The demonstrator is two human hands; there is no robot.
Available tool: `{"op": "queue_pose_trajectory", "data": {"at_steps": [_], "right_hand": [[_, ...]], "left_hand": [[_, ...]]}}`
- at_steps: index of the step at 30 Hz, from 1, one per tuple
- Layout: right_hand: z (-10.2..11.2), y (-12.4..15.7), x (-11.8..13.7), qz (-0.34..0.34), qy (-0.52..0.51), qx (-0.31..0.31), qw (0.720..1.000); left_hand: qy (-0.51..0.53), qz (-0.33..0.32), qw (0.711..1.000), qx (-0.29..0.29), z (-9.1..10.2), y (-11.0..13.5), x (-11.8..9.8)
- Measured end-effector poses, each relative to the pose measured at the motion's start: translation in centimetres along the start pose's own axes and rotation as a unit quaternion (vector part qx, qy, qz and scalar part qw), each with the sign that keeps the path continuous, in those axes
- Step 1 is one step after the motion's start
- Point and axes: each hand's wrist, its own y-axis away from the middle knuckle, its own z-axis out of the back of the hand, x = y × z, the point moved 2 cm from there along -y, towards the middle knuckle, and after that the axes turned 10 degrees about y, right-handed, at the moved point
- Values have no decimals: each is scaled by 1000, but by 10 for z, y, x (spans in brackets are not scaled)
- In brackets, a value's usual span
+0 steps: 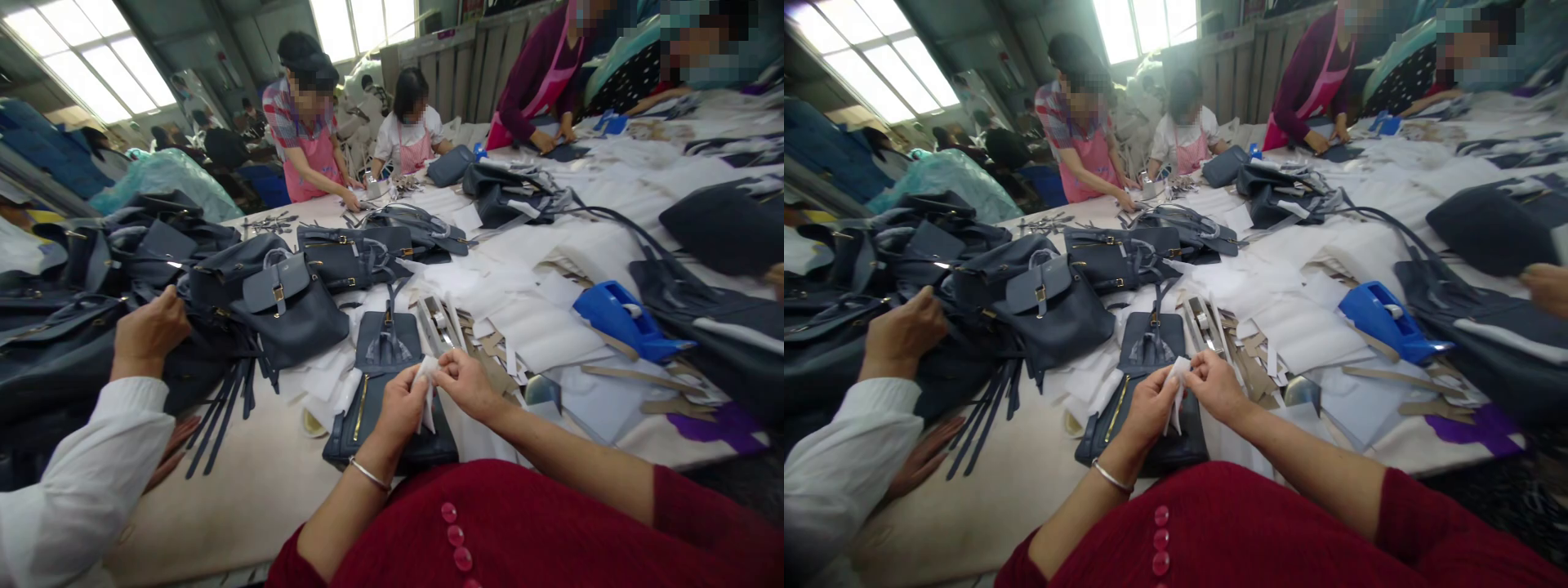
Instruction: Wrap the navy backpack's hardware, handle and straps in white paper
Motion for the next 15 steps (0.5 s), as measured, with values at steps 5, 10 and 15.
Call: {"op": "queue_pose_trajectory", "data": {"at_steps": [5, 10, 15], "right_hand": [[-7, -13, -3, 0, -71, 89, 993], [-9, -15, -8, 13, -205, 165, 965], [-8, -10, -10, 20, -219, 204, 954]], "left_hand": [[187, 72, 979, 27, 7, 0, 10], [291, 106, 949, 66, 5, -1, 9], [224, 94, 967, 79, 1, -1, 4]]}}
